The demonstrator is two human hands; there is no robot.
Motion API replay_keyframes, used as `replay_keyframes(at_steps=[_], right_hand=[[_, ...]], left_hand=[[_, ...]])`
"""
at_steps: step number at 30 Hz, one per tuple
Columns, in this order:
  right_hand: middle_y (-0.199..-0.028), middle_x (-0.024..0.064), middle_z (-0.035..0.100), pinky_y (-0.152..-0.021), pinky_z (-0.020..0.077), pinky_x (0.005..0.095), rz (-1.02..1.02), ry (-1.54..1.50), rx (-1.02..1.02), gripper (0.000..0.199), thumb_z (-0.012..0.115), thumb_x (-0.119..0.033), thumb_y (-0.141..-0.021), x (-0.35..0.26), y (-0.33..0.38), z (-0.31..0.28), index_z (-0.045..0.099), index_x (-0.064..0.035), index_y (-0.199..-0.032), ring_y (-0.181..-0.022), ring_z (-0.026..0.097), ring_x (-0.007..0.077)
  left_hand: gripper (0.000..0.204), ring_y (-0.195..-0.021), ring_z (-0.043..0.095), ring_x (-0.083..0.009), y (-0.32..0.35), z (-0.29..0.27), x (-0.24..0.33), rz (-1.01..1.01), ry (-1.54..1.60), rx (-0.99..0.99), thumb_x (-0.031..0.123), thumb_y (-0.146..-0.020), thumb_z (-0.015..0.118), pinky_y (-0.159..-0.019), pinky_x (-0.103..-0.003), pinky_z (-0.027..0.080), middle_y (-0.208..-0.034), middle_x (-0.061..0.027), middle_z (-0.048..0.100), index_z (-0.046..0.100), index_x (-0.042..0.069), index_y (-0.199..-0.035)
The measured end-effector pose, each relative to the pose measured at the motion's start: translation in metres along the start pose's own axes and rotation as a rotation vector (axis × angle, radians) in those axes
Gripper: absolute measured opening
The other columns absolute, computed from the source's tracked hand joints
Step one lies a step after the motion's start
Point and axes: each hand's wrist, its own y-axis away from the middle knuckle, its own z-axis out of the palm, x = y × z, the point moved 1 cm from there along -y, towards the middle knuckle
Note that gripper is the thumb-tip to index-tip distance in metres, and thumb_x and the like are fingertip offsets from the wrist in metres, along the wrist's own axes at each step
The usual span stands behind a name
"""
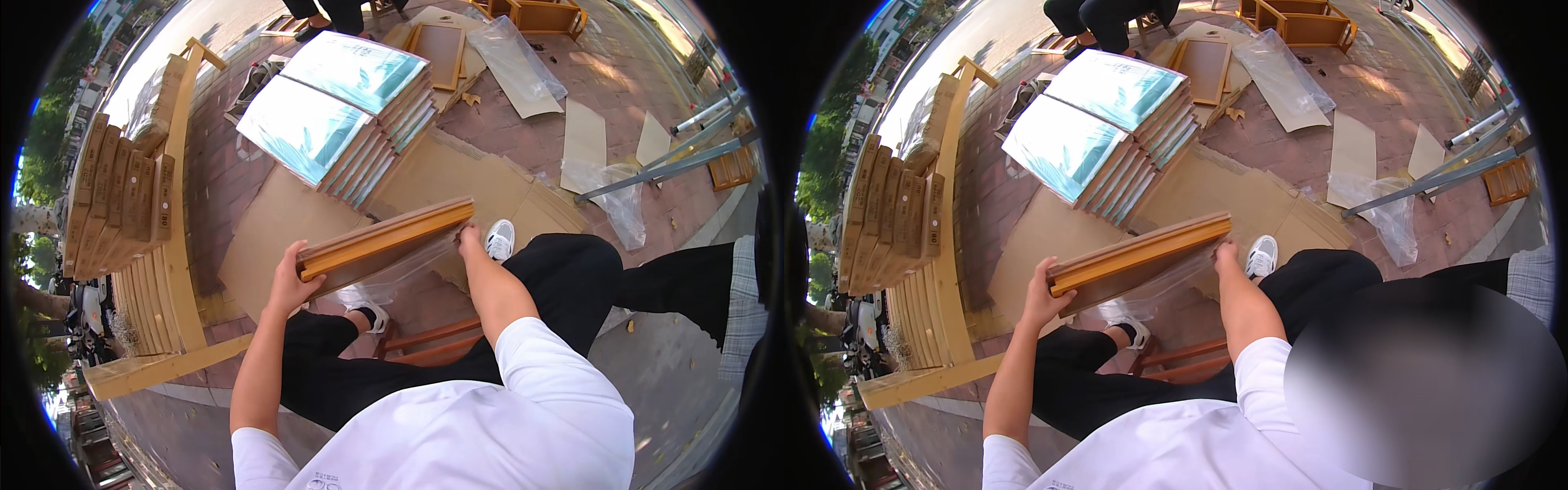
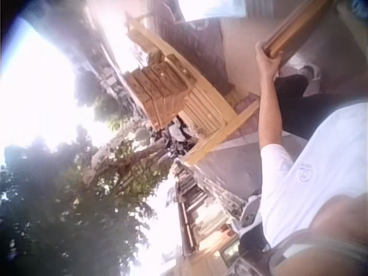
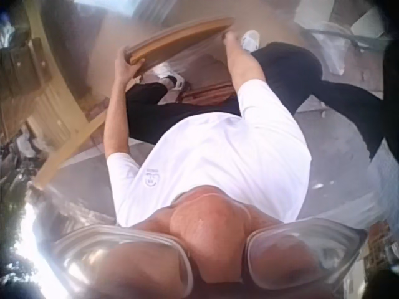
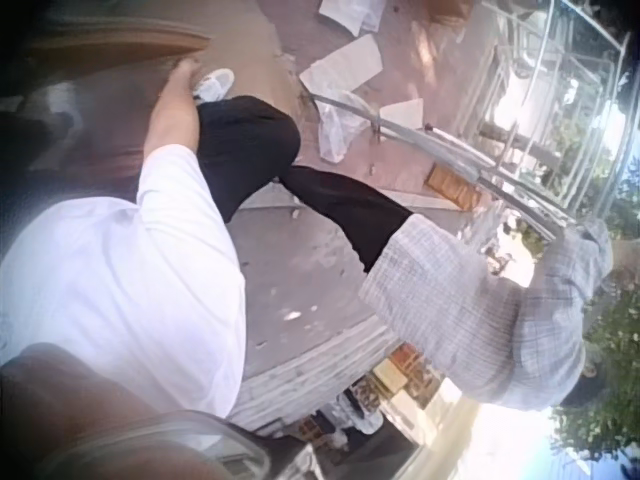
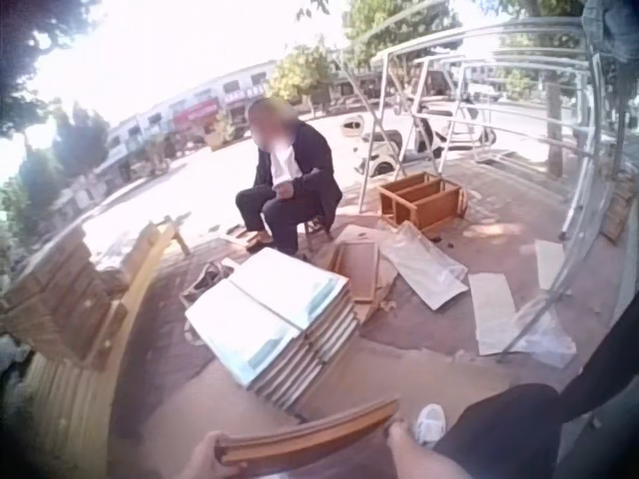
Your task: The person assembles a small wooden frame by hand, inserting dowels and using a cordless drill to drive screws. They then unwrap flat wooden panels and place them into the frame.
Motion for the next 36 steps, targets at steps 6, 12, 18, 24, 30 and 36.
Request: replay_keyframes(at_steps=[6, 12, 18, 24, 30, 36], right_hand=[[-0.074, -0.0014, 0.048, -0.045, 0.0341, 0.0301, -0.065, 0.033, -0.189, 0.029, 0.055, -0.044, -0.108, 0.012, 0.035, 0.011, 0.056, -0.0155, -0.111, -0.053, 0.042, 0.0127], [-0.085, 0.0012, 0.063, -0.065, 0.0463, 0.0297, -0.402, 0.242, -0.086, 0.020, 0.055, -0.027, -0.110, 0.041, 0.018, 0.018, 0.060, -0.0079, -0.107, -0.072, 0.055, 0.0113], [-0.075, -0.0030, 0.054, -0.050, 0.0366, 0.0261, -0.544, 0.333, -0.170, 0.020, 0.053, -0.032, -0.111, 0.066, 0.015, 0.027, 0.057, -0.0131, -0.104, -0.059, 0.045, 0.0081], [-0.075, -0.0038, 0.049, -0.052, 0.0362, 0.0265, -0.541, 0.379, -0.233, 0.025, 0.048, -0.035, -0.112, 0.083, 0.024, 0.025, 0.053, -0.0143, -0.100, -0.061, 0.044, 0.0079], [-0.079, -0.0026, 0.049, -0.063, 0.0393, 0.0276, -0.508, 0.352, -0.250, 0.025, 0.046, -0.032, -0.113, 0.076, 0.034, 0.023, 0.053, -0.0125, -0.100, -0.070, 0.044, 0.0096], [-0.085, 0.0000, 0.052, -0.077, 0.0437, 0.0299, -0.428, 0.414, -0.270, 0.025, 0.046, -0.027, -0.113, 0.067, 0.051, 0.024, 0.054, -0.0077, -0.100, -0.083, 0.046, 0.0122]], left_hand=[[0.069, -0.110, 0.063, -0.0358, 0.011, -0.027, -0.025, -0.072, -0.207, -0.150, 0.005, -0.073, 0.084, -0.094, -0.041, 0.054, -0.118, -0.0169, 0.062, 0.058, 0.007, -0.137], [0.065, -0.112, 0.063, -0.0367, -0.008, -0.040, -0.085, -0.068, -0.314, -0.304, 0.004, -0.075, 0.084, -0.095, -0.042, 0.054, -0.119, -0.0179, 0.062, 0.059, 0.005, -0.134], [0.066, -0.117, 0.061, -0.0402, -0.001, -0.031, -0.146, -0.172, -0.362, -0.469, 0.008, -0.077, 0.082, -0.099, -0.045, 0.053, -0.123, -0.0198, 0.062, 0.057, 0.006, -0.137], [0.060, -0.116, 0.061, -0.0412, 0.014, -0.007, -0.181, -0.164, -0.542, -0.564, 0.010, -0.076, 0.077, -0.097, -0.047, 0.052, -0.120, -0.0204, 0.063, 0.055, 0.007, -0.132], [0.052, -0.112, 0.063, -0.0374, -0.035, 0.070, -0.127, -0.016, -0.636, -0.621, 0.025, -0.077, 0.078, -0.093, -0.049, 0.053, -0.114, -0.0179, 0.063, 0.053, 0.005, -0.118], [0.060, -0.099, 0.066, -0.0378, -0.071, 0.176, -0.044, 0.104, -0.529, -0.368, 0.038, -0.074, 0.084, -0.084, -0.047, 0.055, -0.107, -0.0171, 0.064, 0.052, 0.005, -0.114]])
